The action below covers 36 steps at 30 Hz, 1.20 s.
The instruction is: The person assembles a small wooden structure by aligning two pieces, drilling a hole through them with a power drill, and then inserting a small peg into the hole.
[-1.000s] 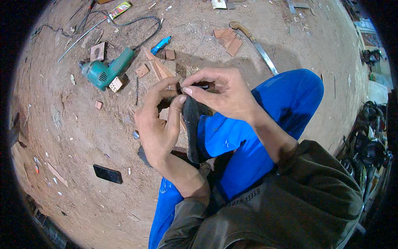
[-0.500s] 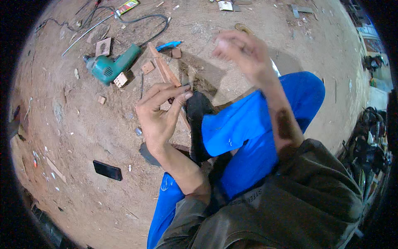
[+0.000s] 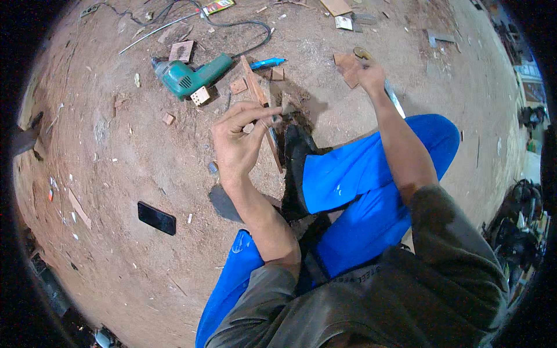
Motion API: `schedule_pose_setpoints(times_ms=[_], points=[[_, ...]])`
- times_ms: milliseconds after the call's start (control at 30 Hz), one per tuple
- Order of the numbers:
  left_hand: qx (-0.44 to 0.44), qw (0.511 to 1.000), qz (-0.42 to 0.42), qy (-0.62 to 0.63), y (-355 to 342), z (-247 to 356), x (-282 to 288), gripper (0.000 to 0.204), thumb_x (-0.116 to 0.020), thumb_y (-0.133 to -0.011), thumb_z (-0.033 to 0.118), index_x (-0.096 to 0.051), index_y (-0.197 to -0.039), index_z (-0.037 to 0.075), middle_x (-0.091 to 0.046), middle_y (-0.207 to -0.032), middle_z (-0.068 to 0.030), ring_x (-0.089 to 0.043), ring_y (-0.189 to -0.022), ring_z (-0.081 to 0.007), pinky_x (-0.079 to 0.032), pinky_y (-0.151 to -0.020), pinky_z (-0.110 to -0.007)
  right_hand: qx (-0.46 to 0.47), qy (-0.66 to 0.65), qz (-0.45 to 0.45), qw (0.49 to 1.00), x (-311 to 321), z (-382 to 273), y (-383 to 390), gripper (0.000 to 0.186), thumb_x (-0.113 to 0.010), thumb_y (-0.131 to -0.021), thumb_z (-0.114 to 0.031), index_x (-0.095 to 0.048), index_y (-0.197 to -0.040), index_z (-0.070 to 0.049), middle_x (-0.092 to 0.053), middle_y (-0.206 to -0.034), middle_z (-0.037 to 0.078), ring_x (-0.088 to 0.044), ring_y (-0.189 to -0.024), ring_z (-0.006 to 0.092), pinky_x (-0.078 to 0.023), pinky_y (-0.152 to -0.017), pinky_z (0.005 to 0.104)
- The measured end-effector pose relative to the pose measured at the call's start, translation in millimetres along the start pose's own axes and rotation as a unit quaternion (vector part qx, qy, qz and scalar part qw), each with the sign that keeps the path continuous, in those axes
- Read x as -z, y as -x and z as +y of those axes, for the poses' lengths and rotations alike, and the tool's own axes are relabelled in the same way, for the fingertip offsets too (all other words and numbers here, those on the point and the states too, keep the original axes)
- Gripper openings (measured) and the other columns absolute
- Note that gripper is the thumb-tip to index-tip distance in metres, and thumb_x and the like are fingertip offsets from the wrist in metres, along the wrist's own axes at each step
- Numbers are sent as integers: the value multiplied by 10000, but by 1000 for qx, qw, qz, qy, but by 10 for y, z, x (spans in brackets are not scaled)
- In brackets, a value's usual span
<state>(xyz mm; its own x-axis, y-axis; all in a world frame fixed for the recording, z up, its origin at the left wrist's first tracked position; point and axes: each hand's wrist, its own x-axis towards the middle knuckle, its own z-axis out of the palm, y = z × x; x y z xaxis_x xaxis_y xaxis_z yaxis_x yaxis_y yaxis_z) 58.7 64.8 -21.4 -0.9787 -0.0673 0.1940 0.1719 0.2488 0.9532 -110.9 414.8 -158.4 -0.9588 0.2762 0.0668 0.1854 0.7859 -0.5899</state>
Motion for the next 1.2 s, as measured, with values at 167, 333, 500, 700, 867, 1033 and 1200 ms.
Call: schedule_pose_setpoints(times_ms=[167,333,500,700,867,1033,1200], points=[[-3,996,86,-19,11,-28,-39,163,-771,-793,23,-785,-953,51,-725,-823,-76,-653,-745,-146,-496,-670,-273,56,24,-8,998,82,-377,101,297,-749,-786,-371,-778,-918,-106,-730,-959,183,-711,-932,306,-542,-829,372],[6,991,127,-53,-21,-75,-126,187,-807,-802,123,-777,-964,35,-723,-800,-104,-633,-674,-123,-481,-617,-259,123,2,-11,992,350,-817,218,260,-736,-799,-297,-766,-949,-87,-727,-960,178,-700,-933,315,-535,-847,377],[41,990,127,-54,-22,-14,-138,191,-808,-793,130,-785,-971,66,-668,-696,-76,-536,-574,-114,-416,-535,-268,147,-40,-109,982,582,-1399,422,205,-718,-829,-219,-752,-965,-70,-702,-1056,163,-656,-1024,313,-502,-909,389],[69,983,132,-107,-20,-108,-174,162,-820,-791,126,-784,-921,35,-723,-744,-71,-607,-639,-102,-459,-578,-276,354,-48,-145,923,735,-2149,942,196,-764,-816,-203,-726,-945,-60,-603,-1173,101,-588,-1124,278,-438,-975,373],[51,979,132,-147,-36,10,-115,177,-824,-755,153,-793,-923,107,-635,-657,-112,-571,-545,-194,-433,-522,-330,318,-71,-172,930,704,-2409,1256,155,-740,-832,-164,-711,-901,-27,-621,-1116,129,-612,-1081,284,-457,-948,364],[58,984,125,-111,-44,1,-137,161,-822,-750,145,-783,-893,81,-636,-665,-123,-589,-556,-216,-443,-530,-334,298,-97,-165,935,657,-2441,1318,160,-723,-824,-170,-722,-859,-14,-642,-1021,165,-651,-960,333,-514,-844,397],[36,986,100,-130,-29,-35,-110,143,-810,-756,129,-766,-866,49,-634,-666,-132,-608,-569,-230,-458,-541,-335,269,-124,-218,930,609,-2478,1372,169,-724,-832,-177,-718,-862,-11,-653,-1028,167,-649,-974,333,-512,-859,396]])
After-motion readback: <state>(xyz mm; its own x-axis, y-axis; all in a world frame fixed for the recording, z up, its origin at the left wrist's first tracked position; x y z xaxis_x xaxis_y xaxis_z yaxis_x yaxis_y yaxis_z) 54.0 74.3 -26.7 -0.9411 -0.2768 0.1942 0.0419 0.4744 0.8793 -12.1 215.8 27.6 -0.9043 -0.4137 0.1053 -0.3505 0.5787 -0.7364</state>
